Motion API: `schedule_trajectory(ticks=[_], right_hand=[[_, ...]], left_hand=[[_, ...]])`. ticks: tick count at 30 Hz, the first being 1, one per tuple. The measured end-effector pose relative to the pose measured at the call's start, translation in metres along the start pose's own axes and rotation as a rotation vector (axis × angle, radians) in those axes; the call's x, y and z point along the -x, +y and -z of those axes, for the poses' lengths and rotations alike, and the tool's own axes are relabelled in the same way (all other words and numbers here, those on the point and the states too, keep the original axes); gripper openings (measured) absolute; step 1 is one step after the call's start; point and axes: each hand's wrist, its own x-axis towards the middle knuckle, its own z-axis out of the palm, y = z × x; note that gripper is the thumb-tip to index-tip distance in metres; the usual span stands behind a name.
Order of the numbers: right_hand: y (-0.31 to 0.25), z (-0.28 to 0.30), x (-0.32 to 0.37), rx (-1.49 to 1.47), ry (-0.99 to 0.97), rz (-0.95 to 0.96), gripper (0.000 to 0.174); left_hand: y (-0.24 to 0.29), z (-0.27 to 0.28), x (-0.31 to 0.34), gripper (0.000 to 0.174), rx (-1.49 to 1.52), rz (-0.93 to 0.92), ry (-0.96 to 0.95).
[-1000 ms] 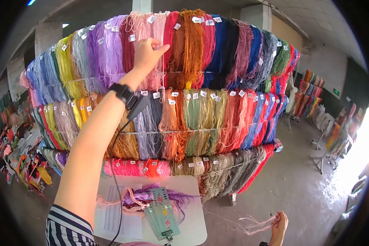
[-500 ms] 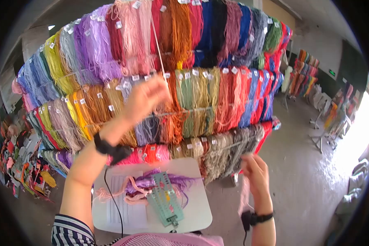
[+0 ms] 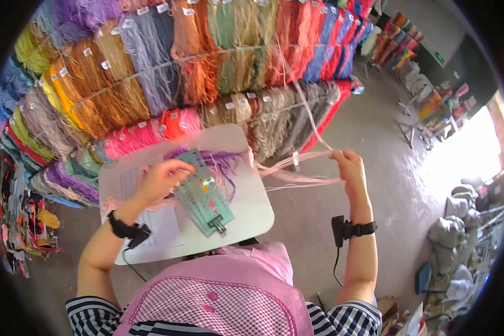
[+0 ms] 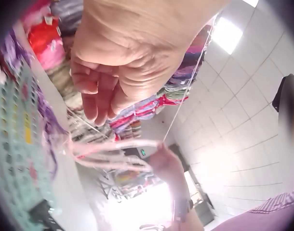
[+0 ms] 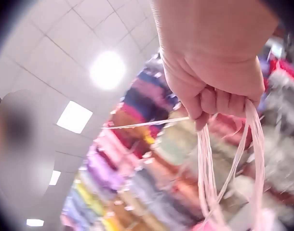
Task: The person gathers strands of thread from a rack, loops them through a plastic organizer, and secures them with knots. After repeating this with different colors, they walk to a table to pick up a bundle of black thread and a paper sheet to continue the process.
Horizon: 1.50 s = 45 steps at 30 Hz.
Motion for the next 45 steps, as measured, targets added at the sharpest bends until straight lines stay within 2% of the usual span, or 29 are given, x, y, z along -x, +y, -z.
schedule_trajectory(ticks=[2, 3, 5, 7, 9, 11, 12, 14, 15, 17, 19, 21, 22, 24, 25, 27, 28, 30, 31, 33, 34, 36, 37, 38, 40, 42, 43, 45], right_hand=[[0.017, 0.028, 0.004, 0.360, 0.178, -0.044, 0.021], [-0.002, 0.024, 0.015, 0.312, 0.083, -0.111, 0.023], [-0.038, 0.000, 0.029, 0.249, -0.174, -0.081, 0.024], [-0.073, -0.046, 0.043, 0.007, -0.439, -0.018, 0.025], [-0.115, -0.081, 0.060, -0.205, -0.749, -0.074, 0.024], [-0.133, -0.088, 0.061, -0.252, -0.843, -0.035, 0.023], [-0.141, -0.091, 0.061, -0.300, -0.925, 0.003, 0.023], [-0.149, -0.076, 0.053, -0.196, -0.764, 0.101, 0.018], [-0.148, -0.064, 0.043, -0.128, -0.709, 0.167, 0.016], [-0.141, -0.036, 0.026, -0.179, -0.562, 0.070, 0.013], [-0.121, -0.011, 0.005, -0.259, -0.510, 0.017, 0.016], [-0.096, 0.013, -0.018, -0.368, -0.401, -0.005, 0.018], [-0.086, 0.023, -0.029, -0.371, -0.429, -0.005, 0.018], [-0.065, 0.039, -0.050, -0.460, -0.259, -0.047, 0.018], [-0.054, 0.047, -0.062, -0.465, -0.284, -0.050, 0.018], [-0.033, 0.064, -0.084, -0.520, -0.123, -0.071, 0.018], [-0.027, 0.070, -0.094, -0.521, -0.146, -0.074, 0.018], [-0.016, 0.078, -0.108, -0.539, 0.111, -0.096, 0.018], [-0.014, 0.078, -0.110, -0.540, 0.091, -0.098, 0.018], [-0.010, 0.079, -0.113, -0.464, 0.016, -0.101, 0.029], [-0.005, 0.084, -0.117, -0.463, -0.002, -0.103, 0.029], [0.002, 0.090, -0.135, -0.275, 0.056, -0.110, 0.028], [0.011, 0.106, -0.145, -0.275, 0.041, -0.110, 0.028], [0.023, 0.127, -0.157, -0.283, 0.108, -0.085, 0.027], [0.040, 0.148, -0.163, -0.291, 0.170, -0.058, 0.026], [0.050, 0.160, -0.159, -0.286, 0.419, 0.034, 0.024], [0.050, 0.157, -0.153, -0.263, 0.333, 0.088, 0.021], [0.042, 0.117, -0.162, -0.288, 0.267, 0.043, 0.020]], left_hand=[[0.024, 0.011, 0.004, 0.019, -0.110, 0.078, 0.064], [0.046, 0.016, 0.005, 0.024, -0.208, 0.109, 0.073], [0.071, 0.004, -0.011, 0.047, -0.414, -0.516, 0.163], [0.108, -0.027, -0.031, 0.068, -0.398, -0.730, 0.187], [0.117, -0.065, -0.050, 0.070, -0.177, -0.790, 0.072], [0.101, -0.104, -0.070, 0.043, 0.390, -0.503, -0.594], [0.104, -0.099, -0.065, 0.043, 0.386, -0.505, -0.581], [0.114, -0.087, -0.047, 0.025, 0.526, -0.005, -0.884], [0.110, -0.078, -0.040, 0.025, 0.526, -0.002, -0.872], [0.093, -0.048, -0.021, 0.029, 0.443, 0.059, -0.549], [0.062, -0.018, -0.011, 0.028, 0.391, 0.103, -0.422], [0.031, 0.020, 0.003, 0.028, 0.380, 0.178, -0.434], [0.016, 0.035, 0.012, 0.028, 0.378, 0.187, -0.408], [-0.008, 0.065, 0.033, 0.025, 0.388, 0.297, -0.263], [-0.018, 0.082, 0.045, 0.025, 0.385, 0.308, -0.239], [-0.034, 0.116, 0.069, 0.023, 0.361, 0.394, -0.136], [-0.040, 0.132, 0.081, 0.023, 0.361, 0.403, -0.114], [-0.049, 0.161, 0.106, 0.026, 0.191, 0.440, 0.088], [-0.056, 0.169, 0.116, 0.026, 0.191, 0.448, 0.106], [-0.073, 0.182, 0.134, 0.020, -0.102, 0.189, 0.394], [-0.081, 0.194, 0.144, 0.020, -0.104, 0.198, 0.409], [-0.094, 0.223, 0.173, 0.021, -0.734, 0.232, 0.731], [-0.098, 0.234, 0.188, 0.019, -0.874, 0.408, 0.820], [-0.101, 0.246, 0.204, 0.018, -1.012, 0.586, 0.902], [-0.128, 0.275, 0.249, 0.021, -1.228, 0.794, 1.027], [-0.131, 0.289, 0.288, 0.021, -1.222, 0.828, 1.065], [-0.120, 0.286, 0.294, 0.021, -1.215, 0.859, 1.098], [-0.091, 0.271, 0.270, 0.020, -1.031, 0.645, 0.764]])
